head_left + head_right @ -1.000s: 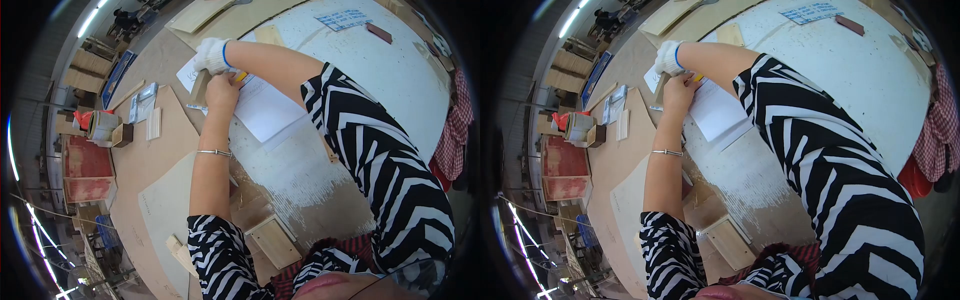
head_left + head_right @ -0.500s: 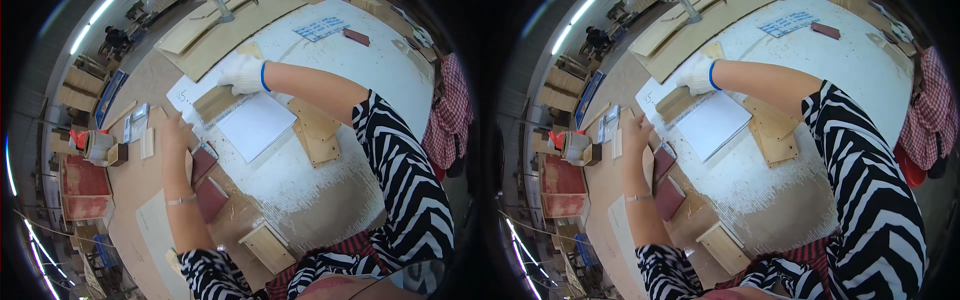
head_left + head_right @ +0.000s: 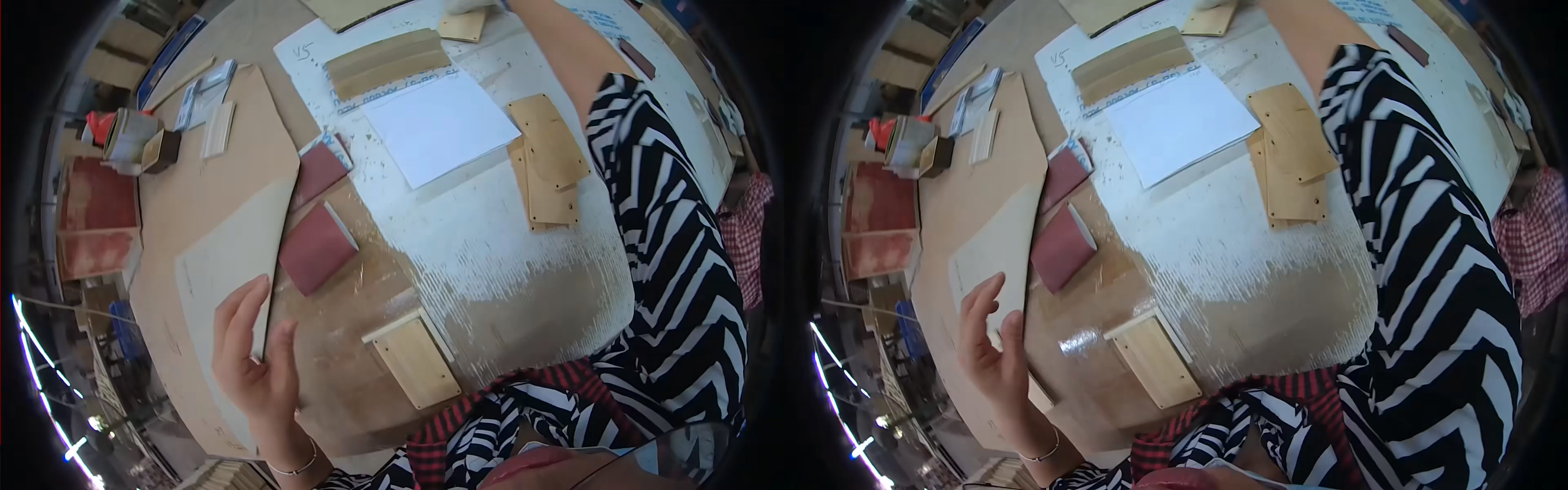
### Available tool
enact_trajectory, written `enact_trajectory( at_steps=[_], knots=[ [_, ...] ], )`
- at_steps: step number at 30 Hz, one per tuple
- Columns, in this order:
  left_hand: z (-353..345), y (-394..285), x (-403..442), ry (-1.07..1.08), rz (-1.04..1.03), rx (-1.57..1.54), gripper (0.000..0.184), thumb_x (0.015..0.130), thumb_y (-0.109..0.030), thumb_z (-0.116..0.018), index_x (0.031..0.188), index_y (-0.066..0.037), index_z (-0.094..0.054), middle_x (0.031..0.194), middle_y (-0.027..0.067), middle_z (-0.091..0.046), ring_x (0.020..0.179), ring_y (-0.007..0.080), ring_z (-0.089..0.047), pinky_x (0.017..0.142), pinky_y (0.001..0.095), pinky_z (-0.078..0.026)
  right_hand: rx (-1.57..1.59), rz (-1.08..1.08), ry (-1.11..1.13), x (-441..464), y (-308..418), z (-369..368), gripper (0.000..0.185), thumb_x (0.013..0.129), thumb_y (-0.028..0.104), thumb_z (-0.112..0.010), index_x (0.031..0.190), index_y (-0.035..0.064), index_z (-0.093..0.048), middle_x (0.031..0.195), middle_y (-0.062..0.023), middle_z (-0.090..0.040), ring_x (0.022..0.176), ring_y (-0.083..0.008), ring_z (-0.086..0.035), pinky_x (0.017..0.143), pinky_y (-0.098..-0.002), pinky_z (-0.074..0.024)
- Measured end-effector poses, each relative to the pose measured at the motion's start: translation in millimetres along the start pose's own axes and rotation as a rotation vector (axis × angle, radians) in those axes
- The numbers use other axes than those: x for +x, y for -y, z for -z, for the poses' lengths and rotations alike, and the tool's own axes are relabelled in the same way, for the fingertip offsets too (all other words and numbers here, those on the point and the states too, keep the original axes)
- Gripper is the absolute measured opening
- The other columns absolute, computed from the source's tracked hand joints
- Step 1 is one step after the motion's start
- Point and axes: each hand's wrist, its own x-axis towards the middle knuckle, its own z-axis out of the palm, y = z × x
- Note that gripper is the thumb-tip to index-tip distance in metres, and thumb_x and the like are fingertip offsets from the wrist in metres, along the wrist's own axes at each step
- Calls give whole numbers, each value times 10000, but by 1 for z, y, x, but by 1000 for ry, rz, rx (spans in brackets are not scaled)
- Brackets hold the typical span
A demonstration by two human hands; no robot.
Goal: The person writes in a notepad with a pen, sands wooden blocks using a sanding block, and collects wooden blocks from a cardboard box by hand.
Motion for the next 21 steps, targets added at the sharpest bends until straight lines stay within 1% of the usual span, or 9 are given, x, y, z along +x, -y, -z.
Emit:
enact_trajectory(
  at_steps=[3,5,7,9,11,12,17,20,21],
  knots=[
    [24,-19,-16,-183,68,-204,378,861,-148,-664,1181,49,-622,1152,198,-631,1053,296,-602,844,367,-490,549,-65,64,-20,-44,6,401,845,407,-709,1057,67,-687,947,-112,-697,813,-210,-655,688,-355,-532],
    [46,-37,-14,-284,-141,-285,443,910,-274,-606,1271,-19,-582,1129,205,-626,1017,298,-601,832,367,-489,1366,242,-307,-82,-56,11,381,829,379,-730,1029,59,-677,954,-105,-683,834,-187,-647,704,-349,-525],
    [65,-70,-13,-263,-428,-632,420,997,-293,-484,1309,-19,-547,1262,225,-575,1111,292,-583,905,375,-461,1315,303,-376,-125,-66,26,388,849,388,-696,1059,63,-663,978,-111,-684,870,-203,-653,721,-359,-526],
    [109,-74,-17,288,-683,-662,907,905,-317,-669,1563,-287,-46,1621,67,-130,1383,348,-307,1071,572,-370,1267,356,-441,-171,-71,25,396,868,396,-661,1089,67,-650,1002,-117,-685,905,-220,-660,738,-370,-527],
    [116,-106,-36,256,-689,-651,837,917,-280,-654,1559,-288,-117,1587,-5,-218,1231,282,-390,991,510,-411,1174,327,-222,-216,-59,14,459,870,398,-632,1170,51,-638,1123,-147,-679,1104,-240,-638,924,-377,-506],
    [117,-124,-47,232,-669,-640,773,928,-243,-640,1554,-289,-189,1553,-76,-306,1080,216,-473,910,447,-451,1170,324,-239,-243,-46,4,459,870,398,-632,1170,51,-638,1123,-147,-679,1104,-240,-638,924,-377,-506],
    [129,-165,-112,-41,-611,-693,586,890,-210,-688,1416,-268,-435,1356,-88,-464,1052,195,-480,815,413,-414,559,333,-287,-315,-3,-46,324,860,350,-628,1140,200,-691,1081,-129,-693,937,-241,-666,853,-363,-523],
    [135,-178,-146,-188,-598,-727,489,867,-191,-717,1333,-256,-583,1237,-95,-559,1035,183,-485,758,392,-391,446,252,-633,-354,19,-49,307,902,236,-605,1146,57,-658,1115,-71,-677,1015,-186,-625,914,-304,-480],
    [134,-178,-154,-211,-643,-748,476,868,-192,-717,1323,-253,-590,1236,-95,-558,1037,184,-486,761,395,-392,690,368,-659,-377,24,-37,311,894,206,-604,1149,34,-653,1103,-79,-680,1003,-189,-632,903,-299,-485]
  ],
)
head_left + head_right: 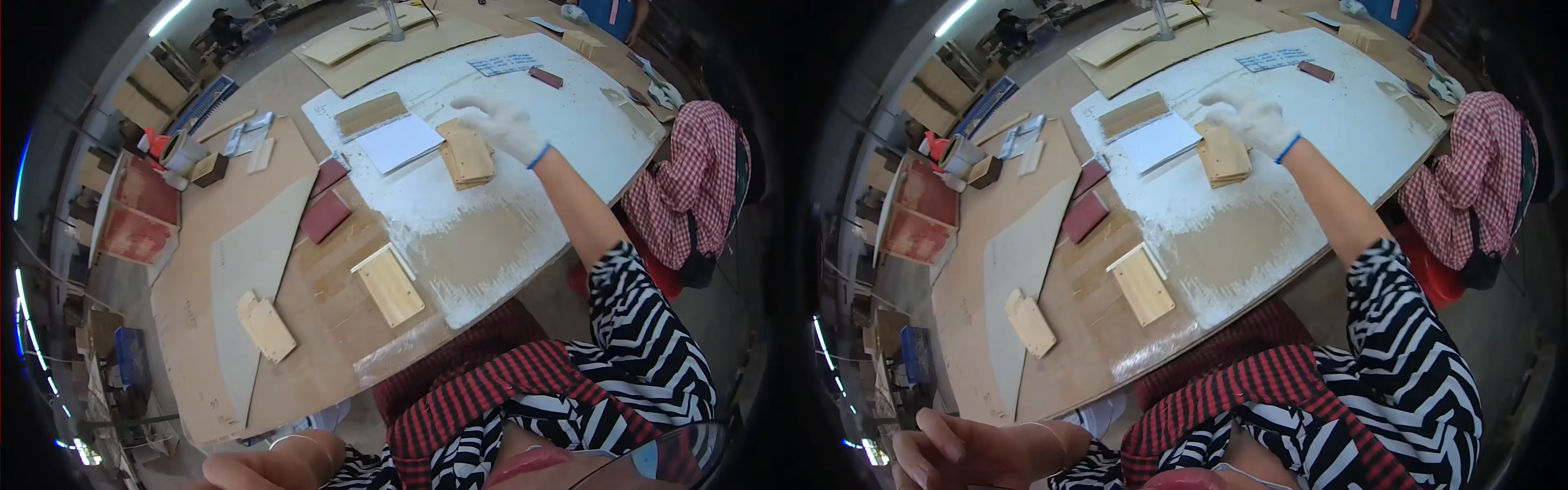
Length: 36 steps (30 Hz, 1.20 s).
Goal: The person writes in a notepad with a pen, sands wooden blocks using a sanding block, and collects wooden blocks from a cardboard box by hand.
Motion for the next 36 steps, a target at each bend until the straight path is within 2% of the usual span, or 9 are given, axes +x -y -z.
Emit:
enact_trajectory(
  at_steps=[10,12,15,24,25,27,28,31,36],
  knots=[
    [-5,-56,-62,3,-278,-92,337,893,-249,-691,1226,-215,-656,1245,-63,-549,1057,205,-516,733,381,-422,814,894,112,-194,206,153,336,893,132,-644,1183,-34,-611,1087,-129,-676,990,-193,-647,867,-296,-514],
    [-8,-66,-66,57,-301,-139,309,903,-259,-678,1206,-200,-664,1266,-55,-545,1071,210,-520,721,374,-430,836,917,98,-222,219,160,318,891,127,-642,1167,-30,-620,1073,-121,-678,980,-185,-646,861,-292,-513],
    [-36,-73,-52,-275,-506,-110,225,957,-201,-575,1126,-105,-687,1006,18,-611,824,186,-619,612,273,-488,837,910,66,-251,233,167,293,889,120,-639,1144,-23,-634,1051,-110,-681,966,-174,-645,851,-286,-512],
    [-46,-62,-77,-550,-545,-153,250,919,-137,-641,1166,-96,-641,1226,25,-574,969,210,-612,637,313,-467,833,669,-84,-229,236,133,223,882,99,-630,1075,-4,-674,986,-77,-689,922,-139,-641,821,-268,-510],
    [-43,-53,-81,-609,-529,-89,195,920,-211,-643,1073,-94,-669,1210,64,-605,1008,270,-587,654,365,-441,813,583,-75,-212,232,118,216,881,97,-629,1068,-2,-679,979,-74,-690,917,-136,-640,817,-266,-510],
    [-14,-10,-103,-374,-482,267,364,1016,-277,-437,1231,-22,-583,1196,236,-598,1059,295,-601,861,363,-482,731,363,2,-167,215,77,203,880,92,-628,1052,3,-688,965,-66,-692,907,-128,-639,811,-262,-509],
    [-12,6,-114,-330,-296,375,310,984,-227,-509,1222,-44,-588,1125,215,-623,991,303,-611,836,371,-496,654,268,93,-145,206,52,268,885,67,-550,1117,-34,-637,1038,-140,-687,986,-190,-654,904,-363,-510],
    [-18,62,-141,-247,212,435,171,898,-35,-633,1066,-25,-667,1015,168,-663,942,280,-633,829,350,-511,243,390,141,-86,166,-36,362,810,182,-679,1146,50,-645,1141,-133,-662,1038,-238,-642,930,-365,-497],
    [-26,134,-176,-218,515,340,127,912,3,-613,1020,16,-679,1053,141,-665,977,194,-626,858,285,-495,-209,742,91,-15,115,-180,546,746,307,-726,1248,140,-592,1129,-120,-665,1020,-298,-641,900,-394,-507]
  ],
)
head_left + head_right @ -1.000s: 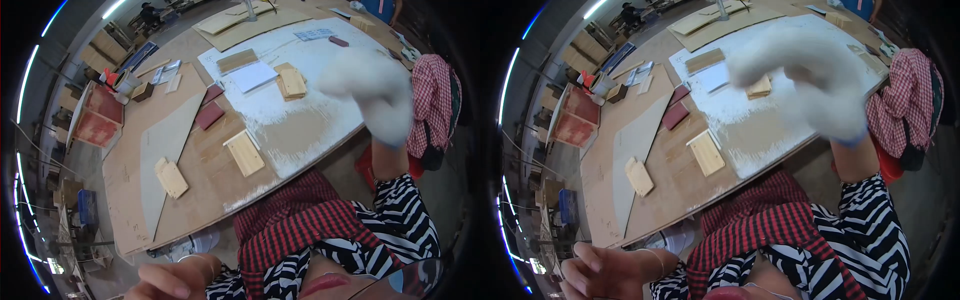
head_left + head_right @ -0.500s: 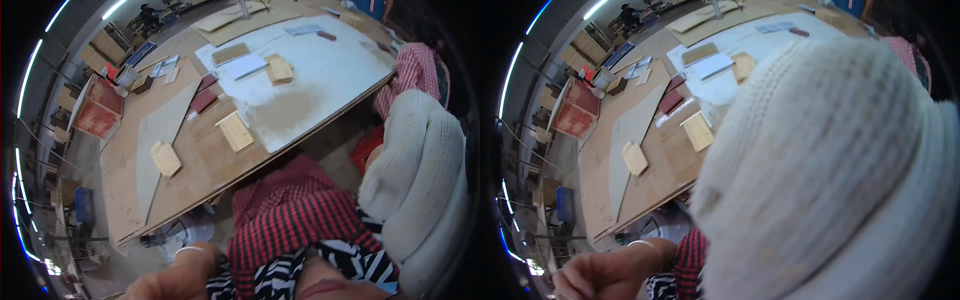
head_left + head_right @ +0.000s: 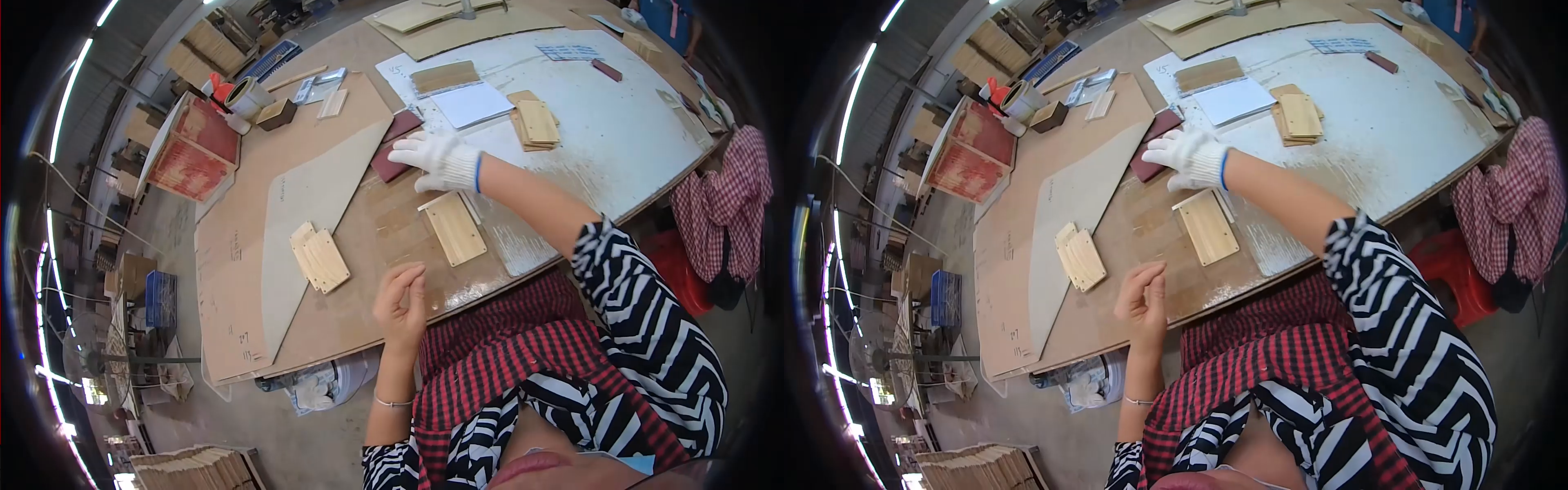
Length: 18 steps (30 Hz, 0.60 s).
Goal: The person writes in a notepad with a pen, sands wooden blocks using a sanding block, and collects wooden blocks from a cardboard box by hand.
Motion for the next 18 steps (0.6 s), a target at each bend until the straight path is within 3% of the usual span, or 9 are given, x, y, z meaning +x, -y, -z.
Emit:
enact_trajectory(
  at_steps=[3,5,7,10,12,13,16,18],
  knots=[
    [-10,18,6,12,65,-16,130,906,0,-623,1020,7,-684,1064,131,-661,975,194,-624,859,288,-491,-175,21,92,28,-16,-34,554,766,311,-698,1283,159,-567,1078,-114,-685,975,-287,-663,866,-398,-522],
    [-12,26,5,33,122,-32,131,903,-2,-628,1019,2,-687,1069,127,-659,974,194,-624,860,290,-488,-179,17,219,42,-20,-45,458,788,300,-664,1222,166,-607,990,-106,-702,905,-275,-683,806,-412,-532],
    [-19,30,9,118,69,45,168,850,3,-660,1017,3,-681,1066,141,-654,982,253,-627,832,334,-501,-176,3,316,38,-16,-41,413,799,294,-647,1192,169,-627,945,-102,-710,870,-269,-692,776,-419,-537],
    [-28,32,10,206,-8,144,212,810,-8,-685,1021,-2,-677,1082,147,-644,1010,297,-618,836,375,-495,-305,-133,546,41,0,2,280,807,256,-627,1061,145,-671,831,-107,-700,762,-284,-689,691,-439,-528],
    [-33,33,8,257,-108,292,254,781,-35,-705,1032,-13,-674,1117,144,-630,1056,328,-597,870,412,-471,-320,-411,705,21,25,54,212,788,222,-631,967,123,-686,747,-114,-673,741,-294,-671,668,-443,-517],
    [-37,36,7,253,-97,280,254,781,-35,-705,1032,-13,-674,1117,144,-630,1056,328,-597,870,412,-471,-324,-407,721,6,29,64,212,788,222,-631,967,123,-686,747,-114,-673,741,-294,-671,668,-443,-517],
    [-43,43,2,315,-145,465,298,765,-89,-724,1050,-24,-667,1159,132,-613,1114,334,-568,918,429,-431,-183,-355,644,-38,31,72,137,761,135,-652,891,125,-693,789,-97,-690,735,-322,-668,671,-433,-537],
    [-45,44,1,305,-147,473,293,767,-97,-725,1045,-24,-668,1156,128,-615,1117,329,-567,917,423,-429,-89,-329,274,-67,20,38,187,771,138,-643,954,112,-672,865,-110,-668,795,-322,-654,705,-429,-530]
  ],
)
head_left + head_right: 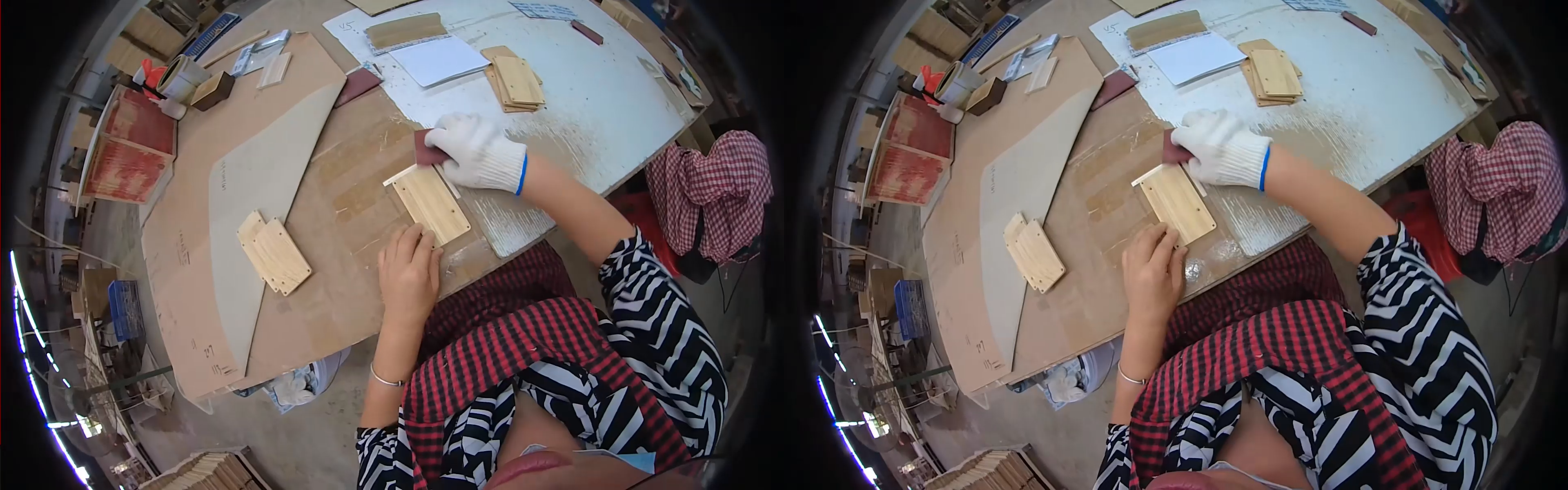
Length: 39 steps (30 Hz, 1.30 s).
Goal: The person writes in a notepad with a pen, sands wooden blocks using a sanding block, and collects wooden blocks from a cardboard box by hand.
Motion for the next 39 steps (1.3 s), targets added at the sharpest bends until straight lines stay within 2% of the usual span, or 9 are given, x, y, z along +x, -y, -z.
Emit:
enact_trajectory(
  at_steps=[1,7,10,16,21,24,29,34,39],
  knots=[
    [-1,0,0,-14,0,15,289,769,-106,-726,1040,-24,-669,1154,124,-617,1120,323,-566,916,417,-426,73,19,-176,-2,-1,-5,213,777,139,-638,986,105,-662,903,-117,-657,826,-322,-648,721,-427,-527],
    [-2,3,-2,28,40,-37,418,756,-97,-742,1149,-18,-625,1202,152,-589,1144,344,-546,941,431,-424,177,11,-137,-17,23,17,355,736,20,-620,1090,43,-605,1141,-162,-617,984,-341,-631,838,-451,-514],
    [2,-6,4,-119,214,-123,683,735,-87,-770,1344,9,-475,1305,235,-499,1200,406,-493,1009,463,-400,306,161,-217,-38,56,36,407,738,43,-642,1143,37,-600,1217,-172,-597,1075,-358,-613,920,-448,-495],
    [-6,0,2,-137,205,-168,986,704,-87,-805,1474,58,-207,1394,328,-355,1267,482,-403,1073,484,-355,242,198,-171,-21,61,-12,489,749,111,-676,1217,33,-557,1295,-188,-542,1236,-358,-510,1066,-437,-404],
    [-2,-2,2,-146,281,-166,1054,698,-89,-816,1486,76,-136,1429,343,-298,1301,495,-360,1093,477,-336,249,198,-192,-17,60,1,440,752,126,-676,1170,45,-564,1259,-154,-552,1204,-347,-523,1031,-424,-429],
    [-5,4,0,-154,325,-172,1061,697,-93,-822,1488,74,-134,1438,342,-284,1310,493,-350,1100,474,-327,373,205,59,-56,74,31,383,767,129,-665,1134,59,-578,1220,-129,-566,1156,-338,-546,988,-416,-449],
    [-3,1,2,-122,358,-166,1075,688,-94,-833,1489,73,-135,1444,339,-277,1321,487,-339,1111,472,-312,329,212,-148,-1,55,-25,362,744,113,-658,1095,60,-586,1156,-119,-576,1099,-321,-565,942,-414,-469],
    [-4,3,1,-156,374,-198,1132,638,-76,-857,1497,59,-131,1446,330,-286,1327,485,-332,1118,469,-302,210,320,-366,-23,70,11,354,729,96,-643,1078,57,-596,1108,-121,-584,1054,-311,-574,914,-404,-483],
    [-10,13,-5,-128,317,-67,1106,628,-179,-879,1482,53,-215,1440,305,-320,1304,469,-356,1103,485,-305,372,294,-170,-52,64,-7,384,725,84,-637,1106,56,-605,1157,-126,-596,1069,-335,-583,925,-404,-484]
  ],
)
